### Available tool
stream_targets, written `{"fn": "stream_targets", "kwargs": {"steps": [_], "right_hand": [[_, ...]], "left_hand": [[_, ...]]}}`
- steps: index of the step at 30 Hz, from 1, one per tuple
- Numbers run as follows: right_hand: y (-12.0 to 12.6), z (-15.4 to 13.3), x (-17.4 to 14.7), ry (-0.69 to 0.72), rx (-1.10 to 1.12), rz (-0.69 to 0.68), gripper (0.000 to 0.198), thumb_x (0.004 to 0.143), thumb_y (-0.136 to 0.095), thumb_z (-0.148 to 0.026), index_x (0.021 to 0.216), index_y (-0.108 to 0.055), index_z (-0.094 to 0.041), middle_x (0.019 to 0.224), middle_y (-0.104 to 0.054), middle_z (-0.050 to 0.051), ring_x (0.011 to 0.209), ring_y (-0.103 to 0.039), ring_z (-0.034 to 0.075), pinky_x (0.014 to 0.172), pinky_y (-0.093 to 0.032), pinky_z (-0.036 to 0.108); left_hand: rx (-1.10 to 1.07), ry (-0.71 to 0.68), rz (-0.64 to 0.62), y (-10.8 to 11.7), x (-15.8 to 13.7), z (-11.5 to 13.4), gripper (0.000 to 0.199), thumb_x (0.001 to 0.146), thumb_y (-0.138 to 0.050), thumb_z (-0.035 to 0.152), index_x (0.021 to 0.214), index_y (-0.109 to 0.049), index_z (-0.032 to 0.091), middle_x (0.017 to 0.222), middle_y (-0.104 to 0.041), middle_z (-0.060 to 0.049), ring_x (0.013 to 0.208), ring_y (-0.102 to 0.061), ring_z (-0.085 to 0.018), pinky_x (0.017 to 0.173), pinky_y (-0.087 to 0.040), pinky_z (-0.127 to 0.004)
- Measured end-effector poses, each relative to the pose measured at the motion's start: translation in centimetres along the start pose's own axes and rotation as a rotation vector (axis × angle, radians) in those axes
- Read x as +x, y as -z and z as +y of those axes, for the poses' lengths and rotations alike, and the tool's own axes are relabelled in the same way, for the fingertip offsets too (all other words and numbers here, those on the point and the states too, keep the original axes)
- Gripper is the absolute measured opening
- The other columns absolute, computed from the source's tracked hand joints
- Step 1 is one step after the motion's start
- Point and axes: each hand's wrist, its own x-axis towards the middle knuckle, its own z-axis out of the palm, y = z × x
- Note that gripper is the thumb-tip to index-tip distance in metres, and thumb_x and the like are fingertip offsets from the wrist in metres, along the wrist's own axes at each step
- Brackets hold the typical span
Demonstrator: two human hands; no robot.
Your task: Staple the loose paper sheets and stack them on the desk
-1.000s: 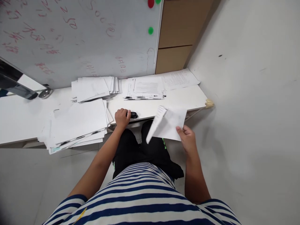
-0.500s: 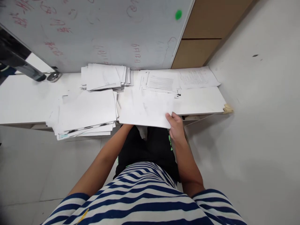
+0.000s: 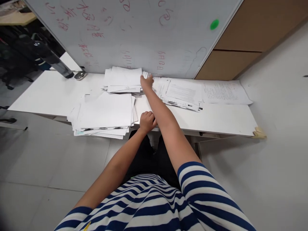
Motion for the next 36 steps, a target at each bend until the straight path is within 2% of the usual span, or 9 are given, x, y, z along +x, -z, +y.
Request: {"fn": "stream_targets", "kwargs": {"steps": [2,4,8,11,13,17,22,28,36], "right_hand": [[2.5,3.1,-0.9,-0.01,-0.188,0.065,0.067,0.097,-0.027,-0.069,0.136,-0.048,-0.02,0.136,-0.054,0.018,0.129,-0.052,0.033,0.102,-0.048,0.056],[6.3,6.9,-2.0,0.011,-0.453,0.103,0.067,0.096,-0.031,-0.066,0.146,-0.04,-0.022,0.155,-0.035,0.02,0.147,-0.03,0.038,0.11,-0.036,0.065],[13.7,13.5,-4.0,-0.21,-0.657,0.141,0.078,0.088,-0.048,-0.067,0.15,-0.033,-0.023,0.163,-0.021,0.02,0.151,-0.012,0.045,0.109,-0.017,0.081],[16.5,15.8,-5.3,-0.311,-0.628,0.198,0.083,0.084,-0.053,-0.069,0.151,-0.034,-0.024,0.165,-0.015,0.02,0.152,-0.01,0.046,0.108,-0.016,0.081],[16.9,16.0,-6.2,-0.268,-0.627,0.231,0.079,0.087,-0.049,-0.069,0.15,-0.037,-0.023,0.165,-0.019,0.019,0.152,-0.014,0.043,0.111,-0.016,0.078],[16.1,15.0,-8.1,-0.063,-0.724,0.258,0.059,0.095,-0.041,-0.059,0.141,-0.051,-0.022,0.156,-0.042,0.017,0.15,-0.027,0.037,0.116,-0.012,0.073],[16.2,14.0,-8.6,0.083,-0.815,0.04,0.054,0.096,-0.043,-0.052,0.137,-0.056,-0.019,0.151,-0.051,0.016,0.146,-0.037,0.033,0.12,-0.025,0.057],[16.4,14.2,-8.3,0.114,-0.808,-0.086,0.06,0.095,-0.045,-0.053,0.143,-0.052,-0.017,0.151,-0.052,0.015,0.141,-0.044,0.03,0.119,-0.03,0.049],[16.2,13.8,-8.5,0.069,-0.729,-0.058,0.049,0.096,-0.049,-0.053,0.132,-0.062,-0.022,0.147,-0.056,0.011,0.139,-0.046,0.027,0.119,-0.029,0.05]], "left_hand": [[-0.018,-0.002,0.017,0.0,-0.1,0.0,0.03,0.097,-0.049,0.041,0.079,-0.062,0.022,0.081,-0.062,-0.008,0.082,-0.055,-0.024,0.074,-0.033,-0.039],[-0.033,-0.006,0.045,-0.1,-0.1,0.0,0.032,0.098,-0.048,0.043,0.078,-0.062,0.022,0.081,-0.062,-0.008,0.082,-0.054,-0.024,0.075,-0.033,-0.04],[-0.055,-0.003,0.088,-0.4,-0.1,-0.1,0.032,0.098,-0.048,0.042,0.077,-0.062,0.022,0.079,-0.062,-0.008,0.081,-0.054,-0.025,0.075,-0.032,-0.04],[-0.057,-0.003,0.105,-0.7,-0.1,-0.2,0.03,0.097,-0.049,0.041,0.076,-0.061,0.023,0.079,-0.062,-0.008,0.08,-0.053,-0.024,0.073,-0.032,-0.039],[-0.042,-0.01,0.113,-0.7,-0.1,-0.2,0.03,0.097,-0.049,0.041,0.075,-0.061,0.023,0.078,-0.062,-0.008,0.079,-0.053,-0.024,0.073,-0.032,-0.039],[-0.02,-0.019,0.119,-0.6,-0.1,-0.2,0.03,0.097,-0.049,0.041,0.075,-0.061,0.023,0.078,-0.062,-0.008,0.079,-0.053,-0.025,0.073,-0.031,-0.039],[-0.053,0.002,0.092,-0.5,-0.2,-0.2,0.03,0.098,-0.047,0.041,0.077,-0.061,0.023,0.08,-0.062,-0.009,0.082,-0.053,-0.025,0.074,-0.031,-0.04],[-0.058,0.014,0.07,-0.4,-0.1,-0.1,0.031,0.098,-0.046,0.041,0.076,-0.059,0.023,0.08,-0.062,-0.009,0.082,-0.053,-0.025,0.075,-0.032,-0.04],[-0.073,0.022,0.054,-0.2,-0.1,0.0,0.03,0.098,-0.047,0.041,0.077,-0.06,0.023,0.082,-0.062,-0.009,0.083,-0.054,-0.025,0.075,-0.032,-0.04]]}}
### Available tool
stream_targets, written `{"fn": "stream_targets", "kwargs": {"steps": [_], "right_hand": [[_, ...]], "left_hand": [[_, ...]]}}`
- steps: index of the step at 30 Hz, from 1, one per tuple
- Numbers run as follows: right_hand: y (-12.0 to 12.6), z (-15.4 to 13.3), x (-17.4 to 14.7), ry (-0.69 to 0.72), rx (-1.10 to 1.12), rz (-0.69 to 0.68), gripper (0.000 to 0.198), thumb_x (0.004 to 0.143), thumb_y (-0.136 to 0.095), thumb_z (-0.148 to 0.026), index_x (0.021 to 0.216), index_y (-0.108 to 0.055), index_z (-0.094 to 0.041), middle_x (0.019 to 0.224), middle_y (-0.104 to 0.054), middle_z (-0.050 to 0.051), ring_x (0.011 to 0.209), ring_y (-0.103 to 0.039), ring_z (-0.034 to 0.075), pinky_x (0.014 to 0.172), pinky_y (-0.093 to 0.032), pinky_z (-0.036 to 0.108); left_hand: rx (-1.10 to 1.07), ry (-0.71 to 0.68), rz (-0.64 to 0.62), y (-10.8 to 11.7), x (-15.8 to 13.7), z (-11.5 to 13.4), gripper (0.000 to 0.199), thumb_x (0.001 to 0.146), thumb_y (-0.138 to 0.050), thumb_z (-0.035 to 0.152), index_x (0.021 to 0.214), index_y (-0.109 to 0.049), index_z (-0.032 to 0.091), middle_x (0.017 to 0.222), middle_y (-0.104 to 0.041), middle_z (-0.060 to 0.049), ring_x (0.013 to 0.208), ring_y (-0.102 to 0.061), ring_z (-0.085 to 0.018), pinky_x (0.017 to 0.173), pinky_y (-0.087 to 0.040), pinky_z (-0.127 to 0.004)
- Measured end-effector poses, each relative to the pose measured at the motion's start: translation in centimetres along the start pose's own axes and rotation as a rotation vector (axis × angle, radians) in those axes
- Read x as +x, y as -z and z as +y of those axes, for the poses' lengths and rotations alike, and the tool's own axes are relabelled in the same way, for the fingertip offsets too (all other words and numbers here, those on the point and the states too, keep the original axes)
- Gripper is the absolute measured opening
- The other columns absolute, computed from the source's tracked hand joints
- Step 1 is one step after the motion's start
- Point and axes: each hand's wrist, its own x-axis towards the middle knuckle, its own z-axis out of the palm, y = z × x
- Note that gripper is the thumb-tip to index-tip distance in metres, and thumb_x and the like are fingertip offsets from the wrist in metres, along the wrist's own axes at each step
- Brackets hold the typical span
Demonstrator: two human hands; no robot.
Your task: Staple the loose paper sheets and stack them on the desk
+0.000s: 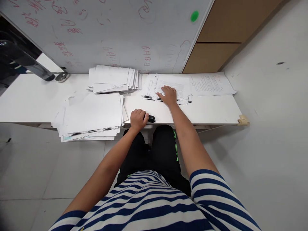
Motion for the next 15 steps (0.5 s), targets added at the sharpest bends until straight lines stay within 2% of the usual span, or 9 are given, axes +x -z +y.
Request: {"fn": "stream_targets", "kwargs": {"steps": [10,15], "right_hand": [[-0.49,0.4,0.11,0.003,0.026,0.012,0.048,0.097,-0.047,-0.049,0.13,-0.064,-0.018,0.145,-0.058,0.013,0.138,-0.048,0.027,0.118,-0.028,0.048],[-0.53,0.38,0.21,-0.021,0.007,0.023,0.047,0.095,-0.051,-0.048,0.128,-0.065,-0.017,0.143,-0.06,0.013,0.133,-0.05,0.031,0.113,-0.033,0.05]], "left_hand": [[0.029,-0.009,0.007,-0.09,-0.01,-0.05,0.033,0.099,-0.044,0.041,0.077,-0.061,0.023,0.08,-0.06,-0.009,0.08,-0.052,-0.024,0.073,-0.032,-0.039],[0.026,-0.01,0.01,-0.11,0.01,-0.04,0.034,0.099,-0.044,0.041,0.077,-0.061,0.023,0.08,-0.061,-0.009,0.08,-0.053,-0.025,0.073,-0.032,-0.04]]}}
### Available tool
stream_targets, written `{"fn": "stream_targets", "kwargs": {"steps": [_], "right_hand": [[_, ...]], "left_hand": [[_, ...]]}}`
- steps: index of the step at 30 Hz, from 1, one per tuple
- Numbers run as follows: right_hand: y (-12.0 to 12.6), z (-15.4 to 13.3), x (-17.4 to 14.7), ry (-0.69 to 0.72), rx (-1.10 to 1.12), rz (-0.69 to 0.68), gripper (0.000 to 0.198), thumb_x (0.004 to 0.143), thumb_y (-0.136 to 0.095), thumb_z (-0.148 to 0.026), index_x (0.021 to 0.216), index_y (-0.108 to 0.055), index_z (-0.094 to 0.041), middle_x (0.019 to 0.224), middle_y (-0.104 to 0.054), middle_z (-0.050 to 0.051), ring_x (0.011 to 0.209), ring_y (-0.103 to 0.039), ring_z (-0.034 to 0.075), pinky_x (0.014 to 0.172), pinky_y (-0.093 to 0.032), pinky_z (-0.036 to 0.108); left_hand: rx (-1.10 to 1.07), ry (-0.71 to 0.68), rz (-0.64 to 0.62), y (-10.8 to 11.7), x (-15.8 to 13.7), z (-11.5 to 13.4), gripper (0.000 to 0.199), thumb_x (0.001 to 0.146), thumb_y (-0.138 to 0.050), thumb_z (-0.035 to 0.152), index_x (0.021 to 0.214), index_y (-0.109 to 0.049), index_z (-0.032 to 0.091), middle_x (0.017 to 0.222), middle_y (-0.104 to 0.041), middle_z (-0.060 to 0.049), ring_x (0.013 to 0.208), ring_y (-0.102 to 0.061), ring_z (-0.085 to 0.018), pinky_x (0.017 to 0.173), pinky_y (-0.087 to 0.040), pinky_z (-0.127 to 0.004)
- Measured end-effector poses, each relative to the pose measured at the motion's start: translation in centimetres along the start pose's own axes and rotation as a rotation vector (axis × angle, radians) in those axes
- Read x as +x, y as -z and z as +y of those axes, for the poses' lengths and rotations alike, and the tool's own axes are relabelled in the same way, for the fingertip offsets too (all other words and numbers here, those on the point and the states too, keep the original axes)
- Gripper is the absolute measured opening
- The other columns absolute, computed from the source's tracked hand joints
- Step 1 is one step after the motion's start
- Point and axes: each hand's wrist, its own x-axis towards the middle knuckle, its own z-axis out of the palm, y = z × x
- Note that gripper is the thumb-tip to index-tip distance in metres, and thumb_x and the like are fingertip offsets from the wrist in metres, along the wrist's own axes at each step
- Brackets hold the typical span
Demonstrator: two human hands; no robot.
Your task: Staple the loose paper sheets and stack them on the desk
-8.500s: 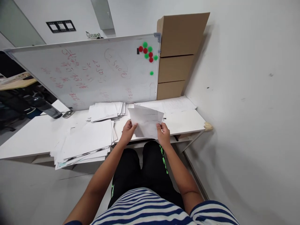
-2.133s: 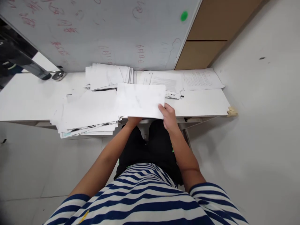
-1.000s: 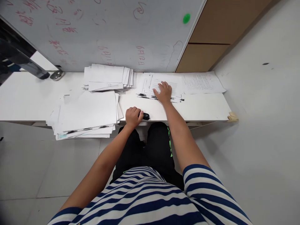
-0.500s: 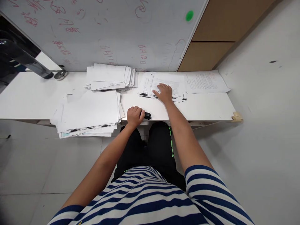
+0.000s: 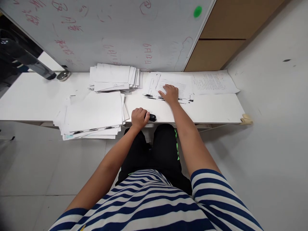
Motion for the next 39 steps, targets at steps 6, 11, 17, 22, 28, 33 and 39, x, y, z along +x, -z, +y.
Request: {"fn": "stream_targets", "kwargs": {"steps": [6,11,17,22,28,33,39], "right_hand": [[0.1,-0.2,0.2,-0.043,0.006,0.013,0.046,0.097,-0.046,-0.045,0.126,-0.067,-0.016,0.132,-0.068,0.014,0.122,-0.058,0.032,0.108,-0.037,0.049],[0.1,-0.1,0.3,-0.092,-0.011,0.027,0.049,0.101,-0.036,-0.039,0.135,-0.061,-0.014,0.115,-0.073,0.016,0.111,-0.064,0.031,0.104,-0.041,0.048],[0.1,-0.3,0.4,-0.157,0.011,0.031,0.054,0.104,-0.023,-0.038,0.14,-0.054,-0.013,0.099,-0.074,0.014,0.1,-0.068,0.03,0.101,-0.044,0.049],[0.4,-0.5,0.3,-0.185,0.047,0.029,0.059,0.105,-0.018,-0.044,0.141,-0.051,-0.011,0.104,-0.072,0.016,0.103,-0.067,0.031,0.103,-0.042,0.049],[-0.1,-0.2,0.4,-0.188,0.049,0.053,0.062,0.104,-0.018,-0.047,0.13,-0.06,-0.009,0.099,-0.071,0.017,0.101,-0.066,0.032,0.101,-0.043,0.048],[-0.8,0.4,0.6,-0.207,0.057,0.066,0.06,0.104,-0.021,-0.045,0.121,-0.065,-0.009,0.091,-0.071,0.015,0.094,-0.066,0.03,0.095,-0.046,0.046],[1.0,0.2,0.6,-0.249,0.058,0.053,0.044,0.1,-0.035,-0.04,0.108,-0.072,-0.017,0.093,-0.075,0.014,0.091,-0.066,0.029,0.084,-0.048,0.039]], "left_hand": [[-0.006,0.013,-0.016,0.1,0.0,0.1,0.032,0.099,-0.043,0.041,0.078,-0.061,0.023,0.082,-0.061,-0.009,0.082,-0.054,-0.025,0.074,-0.033,-0.041],[-0.022,0.023,-0.02,0.0,0.0,0.1,0.032,0.098,-0.044,0.041,0.078,-0.061,0.024,0.081,-0.061,-0.009,0.083,-0.053,-0.025,0.075,-0.033,-0.041],[-0.016,0.021,-0.022,0.0,0.0,0.1,0.033,0.099,-0.043,0.042,0.078,-0.061,0.023,0.082,-0.06,-0.009,0.083,-0.053,-0.025,0.075,-0.033,-0.041],[-0.033,0.033,-0.051,0.0,0.1,0.0,0.033,0.099,-0.043,0.042,0.078,-0.061,0.023,0.082,-0.059,-0.009,0.084,-0.053,-0.025,0.075,-0.033,-0.041],[-0.036,0.03,-0.044,0.0,0.1,0.0,0.033,0.099,-0.043,0.042,0.078,-0.061,0.023,0.082,-0.058,-0.009,0.084,-0.053,-0.026,0.075,-0.033,-0.041],[-0.025,0.022,-0.029,-0.2,0.0,0.0,0.032,0.098,-0.044,0.042,0.077,-0.061,0.024,0.081,-0.06,-0.009,0.082,-0.052,-0.026,0.075,-0.032,-0.041],[-0.011,0.013,-0.001,0.2,0.0,0.1,0.03,0.098,-0.047,0.04,0.078,-0.061,0.023,0.081,-0.061,-0.009,0.082,-0.054,-0.025,0.074,-0.032,-0.039]]}}
